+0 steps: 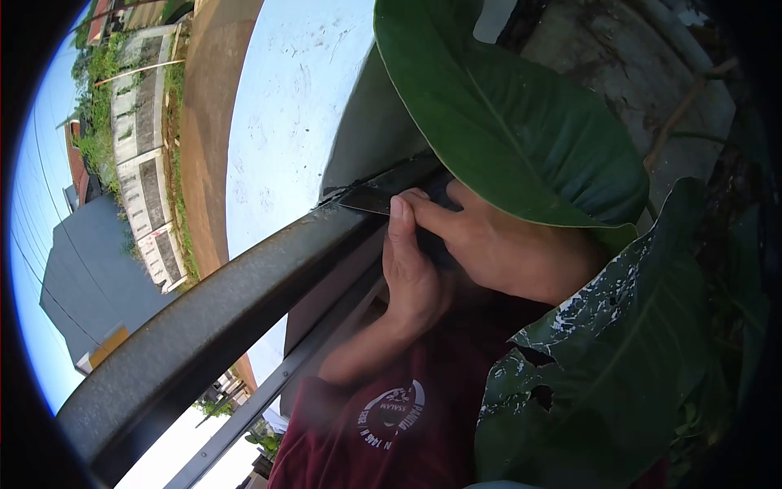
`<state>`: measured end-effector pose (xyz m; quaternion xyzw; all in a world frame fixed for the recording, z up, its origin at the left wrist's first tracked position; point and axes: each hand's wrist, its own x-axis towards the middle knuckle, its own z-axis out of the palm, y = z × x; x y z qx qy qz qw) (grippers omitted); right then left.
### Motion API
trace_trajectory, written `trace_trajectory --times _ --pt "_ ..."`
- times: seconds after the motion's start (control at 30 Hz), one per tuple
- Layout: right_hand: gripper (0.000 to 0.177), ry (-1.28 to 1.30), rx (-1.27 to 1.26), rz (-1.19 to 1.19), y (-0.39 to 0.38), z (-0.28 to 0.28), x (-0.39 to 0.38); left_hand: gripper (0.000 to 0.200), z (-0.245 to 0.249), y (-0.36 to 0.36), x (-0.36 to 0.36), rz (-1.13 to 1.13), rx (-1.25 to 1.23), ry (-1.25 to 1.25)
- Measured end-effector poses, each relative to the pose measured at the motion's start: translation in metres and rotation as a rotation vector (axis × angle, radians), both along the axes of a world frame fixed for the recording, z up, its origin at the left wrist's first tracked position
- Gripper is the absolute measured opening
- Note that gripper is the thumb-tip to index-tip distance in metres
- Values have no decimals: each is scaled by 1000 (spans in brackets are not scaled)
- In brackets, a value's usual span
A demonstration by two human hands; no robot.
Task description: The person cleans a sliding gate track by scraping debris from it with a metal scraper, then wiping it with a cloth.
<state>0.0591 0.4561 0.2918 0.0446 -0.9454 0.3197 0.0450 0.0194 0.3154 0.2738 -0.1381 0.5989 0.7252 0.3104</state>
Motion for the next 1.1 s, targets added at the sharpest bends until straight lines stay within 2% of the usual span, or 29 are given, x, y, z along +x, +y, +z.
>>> trace_trajectory --times 0.13,0.23,0.4,0.5,0.53,0.6,0.63,0.8,0.87,0.93,0.97,1.0,1.1 --pt "27 164 -93 -104 3 -13 1 43 -2 6 8 1 26 -11" --pt "31 89 50 -53 3 -21 -5 43 -13 4 2 -10 -4 -10" --pt "37 -73 -172 23 10 -27 -8 54 -26 0 10 -38 28 -29" --pt "35 -126 -125 34 8 -28 -7 55 -40 -6 -2 -146 -80 25" --pt "33 -113 -89 33 11 -31 -6 55 -40 -8 5 -66 -76 -112" --pt "30 -100 -234 -47 4 -44 -4 52 -43 -7 12 -159 -90 89" --pt "29 -89 -308 -86 0 -51 -2 51 -45 -8 10 -153 -88 85" --pt "31 -162 -187 1 10 -44 -9 52 -43 3 3 -160 -104 94" --pt "32 -163 -197 21 8 -47 -10 52 -50 -3 9 -133 -76 22" --pt "33 -64 -248 -28 3 -59 -14 51 -60 -9 -1 -183 -127 102" --pt "33 -152 -232 7 2 -58 -13 51 -61 -11 -3 -217 -155 137" --pt "33 -239 -215 40 3 -56 -14 50 -61 -3 1 -50 -28 3" --pt "33 -303 -158 57 6 -53 -11 49 -55 2 6 -88 -43 63"
